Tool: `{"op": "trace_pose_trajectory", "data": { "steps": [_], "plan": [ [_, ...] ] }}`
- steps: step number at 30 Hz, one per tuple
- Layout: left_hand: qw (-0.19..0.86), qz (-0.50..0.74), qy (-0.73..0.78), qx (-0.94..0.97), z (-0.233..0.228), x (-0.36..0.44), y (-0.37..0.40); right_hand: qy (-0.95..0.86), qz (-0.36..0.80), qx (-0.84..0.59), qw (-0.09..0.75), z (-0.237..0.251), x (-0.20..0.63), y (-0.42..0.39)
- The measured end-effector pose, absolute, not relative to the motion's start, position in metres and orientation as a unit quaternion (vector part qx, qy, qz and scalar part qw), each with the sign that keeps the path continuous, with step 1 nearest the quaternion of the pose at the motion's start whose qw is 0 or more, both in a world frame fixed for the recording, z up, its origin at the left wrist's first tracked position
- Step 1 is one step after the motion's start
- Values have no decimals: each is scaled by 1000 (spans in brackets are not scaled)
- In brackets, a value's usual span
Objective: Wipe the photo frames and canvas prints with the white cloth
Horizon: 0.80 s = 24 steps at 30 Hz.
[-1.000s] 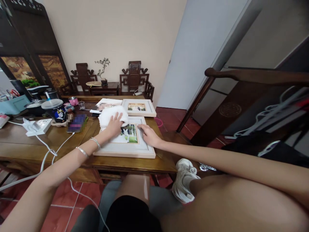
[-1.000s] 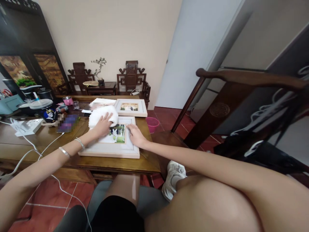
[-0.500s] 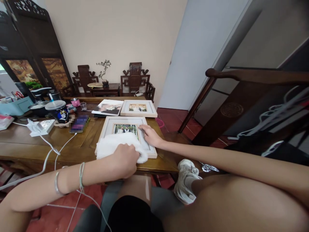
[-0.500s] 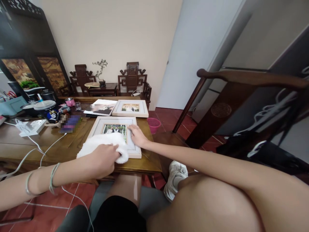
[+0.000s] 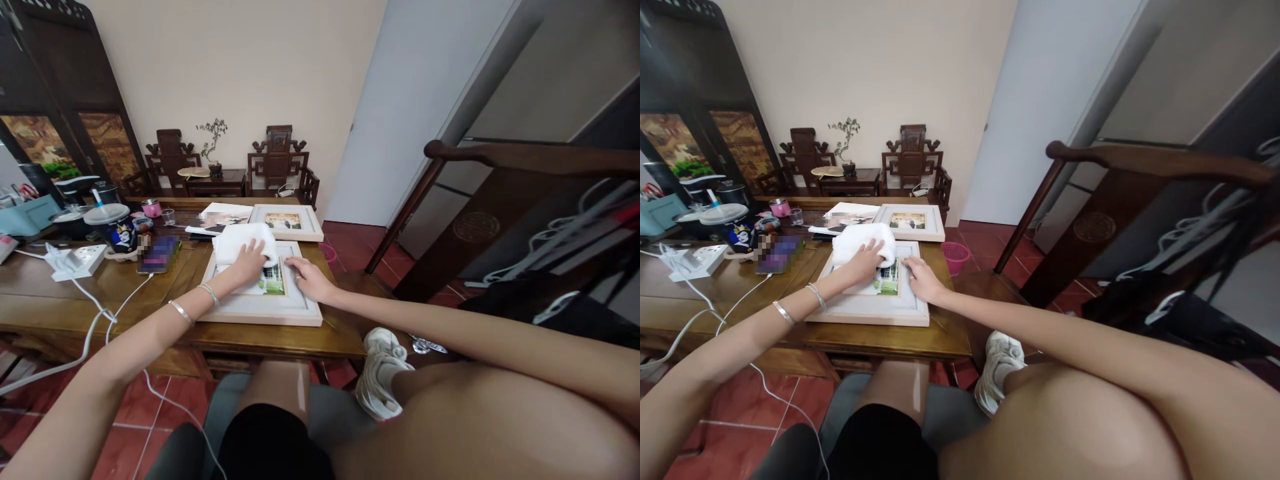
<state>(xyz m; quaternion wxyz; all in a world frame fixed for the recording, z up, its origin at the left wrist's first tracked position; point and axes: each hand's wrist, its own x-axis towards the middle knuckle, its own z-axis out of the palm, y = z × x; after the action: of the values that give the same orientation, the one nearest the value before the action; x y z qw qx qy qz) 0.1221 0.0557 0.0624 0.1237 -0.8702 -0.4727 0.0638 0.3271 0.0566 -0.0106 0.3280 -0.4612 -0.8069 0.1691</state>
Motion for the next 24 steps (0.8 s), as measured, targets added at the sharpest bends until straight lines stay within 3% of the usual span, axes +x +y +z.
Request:
{"op": "trace_pose_trajectory", "data": {
  "steps": [14, 19, 24],
  "plan": [
    [25, 170, -385, -907, 115, 136, -81, -809, 175, -443, 343, -16, 328, 57],
    [-11, 166, -435, -885, 108, 147, -53, -765, 224, -471, 376, -12, 327, 55],
    [-66, 127, -504, -851, 92, 161, 1, -690, 353, -447, 447, -7, 325, 54]
  ]
}}
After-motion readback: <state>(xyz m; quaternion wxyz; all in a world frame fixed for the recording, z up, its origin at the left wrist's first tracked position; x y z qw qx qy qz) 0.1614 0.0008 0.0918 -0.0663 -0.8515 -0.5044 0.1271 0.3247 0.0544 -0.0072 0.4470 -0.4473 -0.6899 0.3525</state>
